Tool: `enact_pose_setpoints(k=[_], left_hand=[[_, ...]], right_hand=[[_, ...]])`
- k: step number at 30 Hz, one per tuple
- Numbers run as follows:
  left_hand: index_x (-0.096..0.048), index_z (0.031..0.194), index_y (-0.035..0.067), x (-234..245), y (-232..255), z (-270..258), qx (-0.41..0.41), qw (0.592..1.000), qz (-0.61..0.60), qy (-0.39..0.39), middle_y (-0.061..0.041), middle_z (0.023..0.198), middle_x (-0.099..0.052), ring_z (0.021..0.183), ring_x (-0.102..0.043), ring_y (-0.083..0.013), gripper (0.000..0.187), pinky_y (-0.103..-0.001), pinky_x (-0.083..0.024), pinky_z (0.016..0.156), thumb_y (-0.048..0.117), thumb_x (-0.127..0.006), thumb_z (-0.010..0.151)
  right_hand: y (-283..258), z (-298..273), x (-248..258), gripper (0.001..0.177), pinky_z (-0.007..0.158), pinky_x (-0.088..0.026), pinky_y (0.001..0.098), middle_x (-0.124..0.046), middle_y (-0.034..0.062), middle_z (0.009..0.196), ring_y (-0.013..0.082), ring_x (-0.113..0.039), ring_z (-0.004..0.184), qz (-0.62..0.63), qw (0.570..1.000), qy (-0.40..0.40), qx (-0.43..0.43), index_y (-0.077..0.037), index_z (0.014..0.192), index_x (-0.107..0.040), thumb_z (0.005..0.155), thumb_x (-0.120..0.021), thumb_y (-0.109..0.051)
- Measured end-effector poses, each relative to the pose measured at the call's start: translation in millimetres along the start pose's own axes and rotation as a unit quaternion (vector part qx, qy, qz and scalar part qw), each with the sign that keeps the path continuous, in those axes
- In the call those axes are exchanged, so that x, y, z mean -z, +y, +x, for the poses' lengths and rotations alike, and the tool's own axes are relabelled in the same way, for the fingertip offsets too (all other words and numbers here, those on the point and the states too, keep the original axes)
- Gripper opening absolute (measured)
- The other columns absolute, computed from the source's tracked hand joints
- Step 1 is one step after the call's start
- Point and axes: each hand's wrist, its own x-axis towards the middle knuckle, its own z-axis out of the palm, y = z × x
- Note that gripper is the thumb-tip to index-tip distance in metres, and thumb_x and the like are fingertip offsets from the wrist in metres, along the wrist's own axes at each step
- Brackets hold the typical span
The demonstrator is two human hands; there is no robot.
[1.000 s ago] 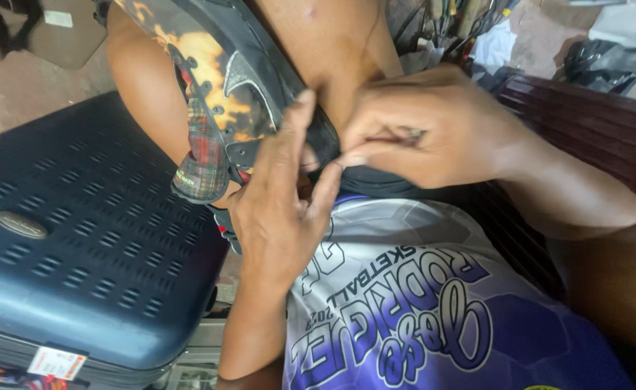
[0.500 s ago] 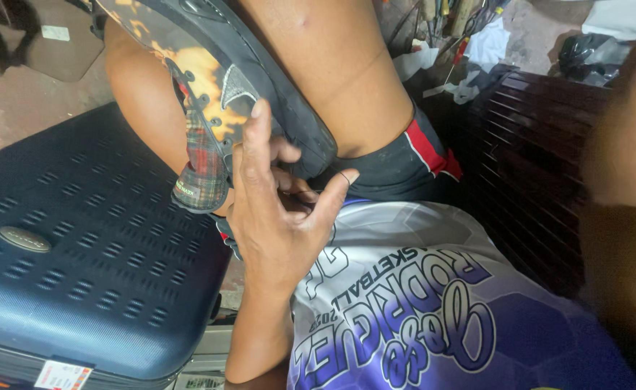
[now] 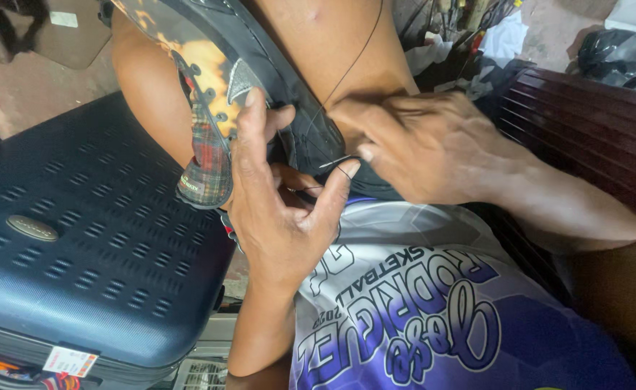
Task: The person sits on the floor and uses a needle and thread to stitch the side of a patterned shoe. They repeatedly push the needle through the material and pull the thread to secure the seam.
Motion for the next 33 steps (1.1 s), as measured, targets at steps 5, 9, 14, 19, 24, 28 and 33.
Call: enact_pose_setpoints(k=[5,9,14,19,24,28,33], left_hand=[[-0.062,0.127,0.006,4.4,-18.1,-32.8,-0.083,0.985,0.029,0.151,-0.016,0.121,-0.056,0.09,-0.065,-0.0255,0.033,-0.027,-0.055,0.075,-0.008,-0.07,0.099],[-0.068,0.112,0.004,14.4,-37.3,-47.3,0.035,0.977,-0.025,0.209,-0.011,0.105,-0.058,0.073,-0.063,-0.0112,0.018,-0.025,-0.051,0.062,-0.001,-0.056,0.101],[-0.064,0.123,-0.008,23.2,-61.6,-49.3,-0.019,0.987,0.147,0.055,-0.015,0.107,-0.066,0.084,-0.069,-0.0251,0.024,-0.035,-0.053,0.075,0.0,-0.058,0.101],[-0.062,0.084,-0.002,23.5,-85.6,-36.7,0.125,0.99,-0.018,0.063,0.0,0.065,-0.05,0.061,-0.044,-0.0078,0.016,-0.026,-0.037,0.058,-0.001,-0.07,0.098],[-0.039,0.069,0.005,38.4,-96.3,-69.4,0.132,0.968,-0.039,0.21,0.003,0.067,-0.043,0.062,-0.034,-0.0043,0.047,-0.024,-0.03,0.057,0.001,-0.073,0.102],[-0.044,0.075,0.004,50.0,-88.5,-84.4,0.134,0.958,0.021,0.253,0.0,0.072,-0.047,0.064,-0.039,-0.0056,0.041,-0.023,-0.034,0.06,0.0,-0.074,0.103],[-0.064,0.116,-0.002,41.4,-62.3,-66.4,0.046,0.985,0.082,0.143,-0.018,0.108,-0.068,0.093,-0.067,-0.026,0.018,-0.034,-0.051,0.078,0.0,-0.062,0.098]], right_hand=[[-4.8,1.5,3.7,0.042,0.069,-0.057,0.0323,-0.068,0.0061,0.09,0.0172,-0.07,0.078,0.191,0.977,0.078,0.043,-0.002,0.145,-0.045,0.107,-0.051,-0.018],[8.3,-5.7,10.6,0.042,0.078,-0.052,0.0274,-0.061,0.0007,0.092,0.0117,-0.064,0.081,0.294,0.949,0.1,0.053,-0.005,0.148,-0.042,0.111,-0.056,-0.018],[-0.2,-2.4,-13.6,0.07,0.064,-0.046,0.0241,-0.057,-0.0011,0.085,0.0088,-0.053,0.071,0.316,0.947,0.049,0.006,-0.007,0.146,-0.046,0.089,-0.083,-0.022],[-19.4,19.8,-32.8,0.082,0.057,-0.045,0.0254,-0.051,-0.0006,0.073,0.0085,-0.052,0.059,0.205,0.971,0.119,-0.018,-0.008,0.141,-0.051,0.077,-0.095,-0.034],[-22.7,25.8,-44.2,0.079,0.058,-0.046,0.0266,-0.049,-0.0026,0.069,0.0084,-0.054,0.058,0.165,0.972,0.166,-0.024,-0.009,0.137,-0.055,0.079,-0.099,-0.039],[-21.3,26.7,-42.7,0.074,0.062,-0.047,0.0261,-0.053,-0.003,0.073,0.0076,-0.054,0.062,0.155,0.968,0.199,0.004,-0.009,0.133,-0.056,0.079,-0.1,-0.035],[-21.8,29.9,-42.1,0.073,0.063,-0.048,0.0235,-0.057,-0.0021,0.082,0.007,-0.056,0.068,0.179,0.967,0.182,-0.001,-0.007,0.135,-0.055,0.084,-0.101,-0.031]])
